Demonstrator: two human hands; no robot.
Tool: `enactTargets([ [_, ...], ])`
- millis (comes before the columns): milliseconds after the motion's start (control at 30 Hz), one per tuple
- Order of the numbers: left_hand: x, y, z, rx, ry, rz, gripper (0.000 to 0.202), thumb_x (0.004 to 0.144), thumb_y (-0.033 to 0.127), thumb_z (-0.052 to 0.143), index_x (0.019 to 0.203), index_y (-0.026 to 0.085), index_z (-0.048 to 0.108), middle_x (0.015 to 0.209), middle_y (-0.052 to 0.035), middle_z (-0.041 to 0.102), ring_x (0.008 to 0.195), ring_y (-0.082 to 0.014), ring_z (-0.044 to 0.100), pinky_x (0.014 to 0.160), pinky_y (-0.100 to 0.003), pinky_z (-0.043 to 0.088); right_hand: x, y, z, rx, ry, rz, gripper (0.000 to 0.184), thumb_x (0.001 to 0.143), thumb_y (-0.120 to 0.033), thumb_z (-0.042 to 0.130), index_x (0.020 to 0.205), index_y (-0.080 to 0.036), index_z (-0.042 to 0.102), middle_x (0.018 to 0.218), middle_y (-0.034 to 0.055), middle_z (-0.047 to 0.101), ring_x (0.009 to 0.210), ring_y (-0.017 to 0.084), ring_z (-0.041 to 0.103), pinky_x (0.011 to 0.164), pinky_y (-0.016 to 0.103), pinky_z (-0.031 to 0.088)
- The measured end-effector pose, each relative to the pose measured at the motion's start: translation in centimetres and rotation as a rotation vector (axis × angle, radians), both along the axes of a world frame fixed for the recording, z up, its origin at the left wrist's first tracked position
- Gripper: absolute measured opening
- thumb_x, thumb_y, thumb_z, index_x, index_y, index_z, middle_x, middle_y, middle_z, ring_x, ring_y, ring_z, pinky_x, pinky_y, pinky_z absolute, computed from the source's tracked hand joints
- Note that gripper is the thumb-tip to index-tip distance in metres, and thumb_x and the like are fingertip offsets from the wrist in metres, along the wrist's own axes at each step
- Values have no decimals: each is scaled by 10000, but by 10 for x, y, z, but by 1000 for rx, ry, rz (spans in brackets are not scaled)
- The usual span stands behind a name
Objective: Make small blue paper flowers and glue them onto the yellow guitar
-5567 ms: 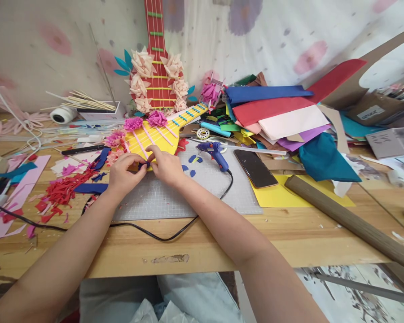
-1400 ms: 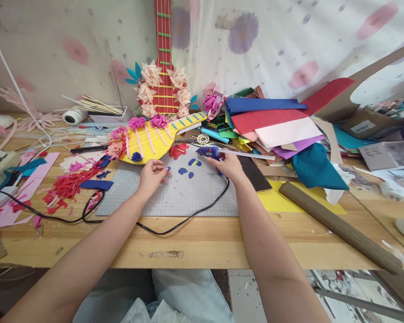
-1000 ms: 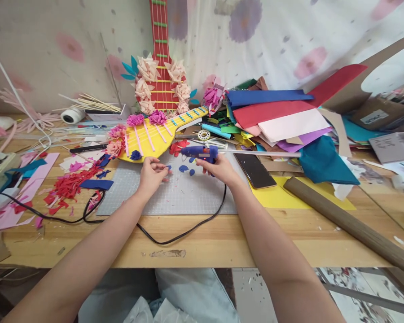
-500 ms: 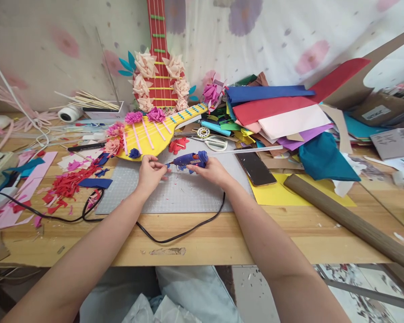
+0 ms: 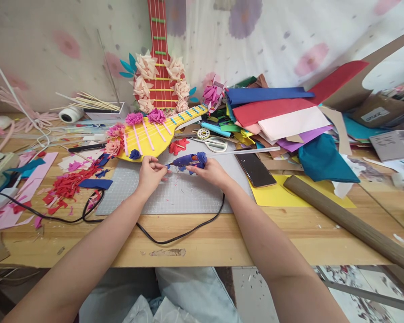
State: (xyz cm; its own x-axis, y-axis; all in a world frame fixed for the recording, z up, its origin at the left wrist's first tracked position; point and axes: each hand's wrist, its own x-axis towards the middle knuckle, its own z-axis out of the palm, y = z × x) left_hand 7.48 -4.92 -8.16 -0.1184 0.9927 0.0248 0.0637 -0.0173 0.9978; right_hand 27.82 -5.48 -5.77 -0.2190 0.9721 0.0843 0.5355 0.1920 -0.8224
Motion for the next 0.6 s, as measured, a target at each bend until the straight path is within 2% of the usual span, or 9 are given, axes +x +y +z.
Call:
enactTargets([
  [400, 0, 0, 0, 1, -8, 1, 386, 640, 154, 613, 891, 226, 329, 648, 69, 572, 616, -153, 667, 419, -182, 476, 0, -3, 4, -13, 25, 6, 353, 704, -528, 624, 805, -191, 657, 653, 5, 594, 617, 143, 528, 599, 276, 434],
  [600, 0, 0, 0, 1, -29, 0, 397, 631, 180, 626, 890, 226, 328, 652, 65, 572, 628, -176, 673, 405, -207, 486, 1, -3, 2, -22, 15, 33, 374, 711, -520, 617, 874, -187, 667, 749, 7, 638, 647, 133, 536, 635, 273, 434],
])
